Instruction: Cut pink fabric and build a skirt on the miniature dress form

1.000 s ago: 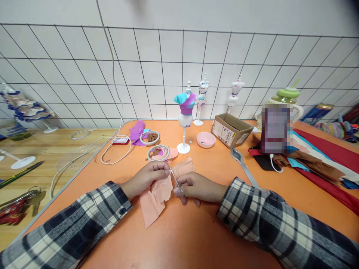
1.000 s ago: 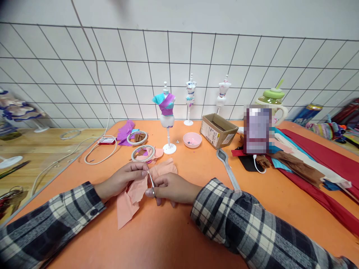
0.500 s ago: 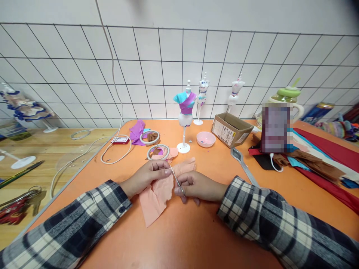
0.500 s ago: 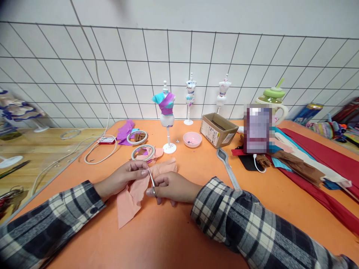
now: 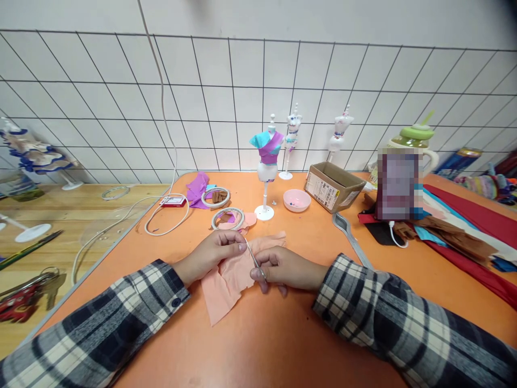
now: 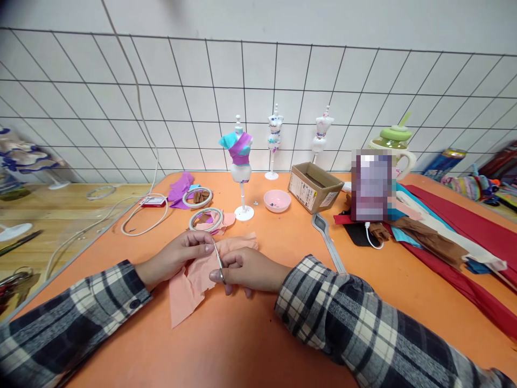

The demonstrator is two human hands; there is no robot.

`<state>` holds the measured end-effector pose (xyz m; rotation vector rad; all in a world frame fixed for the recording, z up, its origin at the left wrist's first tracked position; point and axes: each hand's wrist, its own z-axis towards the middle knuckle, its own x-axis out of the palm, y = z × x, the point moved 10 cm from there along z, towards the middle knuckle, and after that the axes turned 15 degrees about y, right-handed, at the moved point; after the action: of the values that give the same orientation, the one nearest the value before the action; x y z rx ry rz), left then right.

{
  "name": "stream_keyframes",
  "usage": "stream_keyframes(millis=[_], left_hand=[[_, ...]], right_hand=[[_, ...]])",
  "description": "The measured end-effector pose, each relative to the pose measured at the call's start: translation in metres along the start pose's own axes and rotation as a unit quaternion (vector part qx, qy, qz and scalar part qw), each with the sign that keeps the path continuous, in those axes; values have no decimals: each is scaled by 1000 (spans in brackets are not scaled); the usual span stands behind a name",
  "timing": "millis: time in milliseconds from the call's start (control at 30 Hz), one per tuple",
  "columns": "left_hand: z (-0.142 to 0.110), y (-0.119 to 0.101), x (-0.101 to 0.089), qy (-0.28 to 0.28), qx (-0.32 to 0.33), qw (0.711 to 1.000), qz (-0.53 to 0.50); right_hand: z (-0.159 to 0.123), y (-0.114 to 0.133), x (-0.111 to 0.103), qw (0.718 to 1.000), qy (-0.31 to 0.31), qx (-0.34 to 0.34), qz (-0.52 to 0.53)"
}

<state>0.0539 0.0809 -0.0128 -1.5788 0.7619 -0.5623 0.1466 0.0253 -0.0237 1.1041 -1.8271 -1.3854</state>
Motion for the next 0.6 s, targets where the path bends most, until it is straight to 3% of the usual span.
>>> stream_keyframes(millis=[600], left_hand=[[-1, -7, 2, -6, -1, 1000, 26]], right_hand=[[0, -2, 0, 1000, -6, 6, -4]])
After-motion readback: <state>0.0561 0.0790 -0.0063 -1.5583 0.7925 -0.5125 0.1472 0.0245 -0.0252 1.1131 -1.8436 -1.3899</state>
